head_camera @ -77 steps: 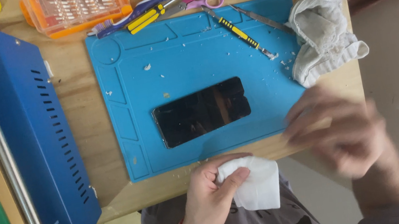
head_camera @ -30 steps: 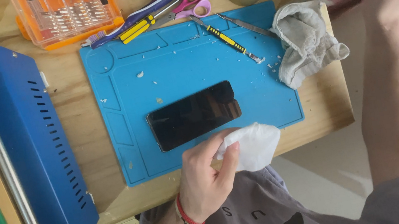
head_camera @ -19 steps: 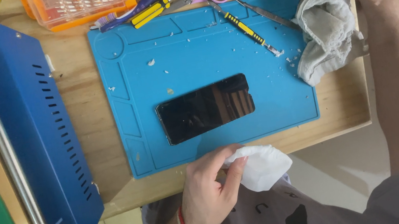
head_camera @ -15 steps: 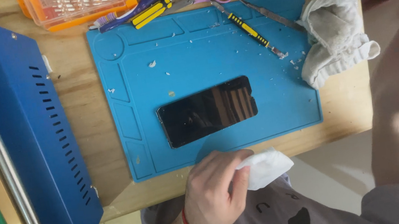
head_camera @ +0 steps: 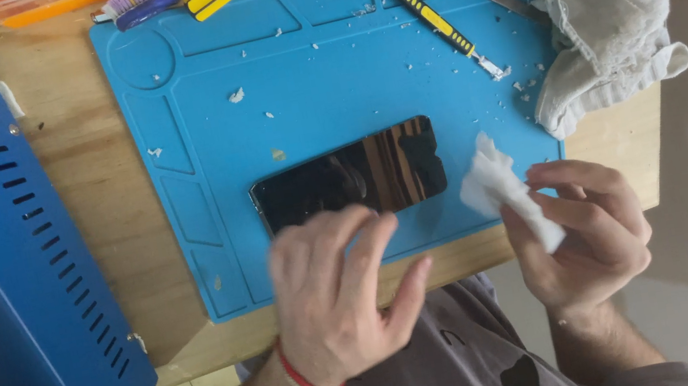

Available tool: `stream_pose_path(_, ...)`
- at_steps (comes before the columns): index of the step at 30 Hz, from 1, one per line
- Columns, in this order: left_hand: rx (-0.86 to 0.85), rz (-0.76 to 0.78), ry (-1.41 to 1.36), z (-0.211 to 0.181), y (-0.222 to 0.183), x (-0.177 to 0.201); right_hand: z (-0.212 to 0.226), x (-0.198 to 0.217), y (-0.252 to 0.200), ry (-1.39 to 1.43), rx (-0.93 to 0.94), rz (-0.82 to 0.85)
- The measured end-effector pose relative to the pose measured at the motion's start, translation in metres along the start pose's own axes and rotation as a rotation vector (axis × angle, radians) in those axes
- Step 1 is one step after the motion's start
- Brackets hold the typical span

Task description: Cleaning a smartphone LCD screen using a cleaning liquid and a cloth on a repair mat.

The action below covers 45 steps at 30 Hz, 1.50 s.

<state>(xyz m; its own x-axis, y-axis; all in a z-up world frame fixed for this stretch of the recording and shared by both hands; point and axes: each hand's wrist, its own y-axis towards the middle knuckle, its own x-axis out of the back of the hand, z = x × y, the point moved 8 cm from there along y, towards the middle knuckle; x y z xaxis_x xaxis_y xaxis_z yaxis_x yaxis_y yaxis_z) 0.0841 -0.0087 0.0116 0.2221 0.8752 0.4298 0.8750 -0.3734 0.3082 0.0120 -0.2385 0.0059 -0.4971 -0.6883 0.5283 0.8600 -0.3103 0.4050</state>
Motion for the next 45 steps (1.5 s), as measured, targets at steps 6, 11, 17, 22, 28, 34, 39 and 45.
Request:
stream_pose_path(6, -0.046, 0.277, 0.560, 0.034, 0.013, 0.003, 0.042, -0.072, 0.018, -0.287, 0.425, 0.455)
stream_pose_path(11, 0.037, 0.249, 0.422, 0.047, 0.008, 0.004, 0.052, -0.097, 0.008, -0.193, 0.397, 0.662)
stream_pose_path(17, 0.089, 0.228, 0.482, 0.049, 0.004, 0.005, 0.041, -0.085, 0.011, -0.288, 0.430, 0.606)
stream_pose_path(22, 0.091, 0.228, 0.428, 0.053, 0.003, 0.006, 0.032, -0.087, 0.025, -0.183, 0.538, 0.691)
stream_pose_path(28, 0.056, 0.262, 0.417, 0.052, -0.001, 0.008, 0.036, -0.099, 0.031, -0.117, 0.812, 0.880)
stream_pose_path(34, 0.047, 0.278, 0.395, 0.051, 0.000, 0.012, 0.053, -0.107, 0.038, -0.014, 1.032, 0.947)
stream_pose_path(39, 0.051, 0.285, 0.412, 0.052, 0.001, 0.009, 0.022, -0.088, 0.029, 0.001, 1.011, 1.032)
stream_pose_path(45, 0.025, 0.266, 0.423, 0.048, 0.002, 0.009, 0.049, -0.103, 0.039, 0.056, 0.956, 0.994)
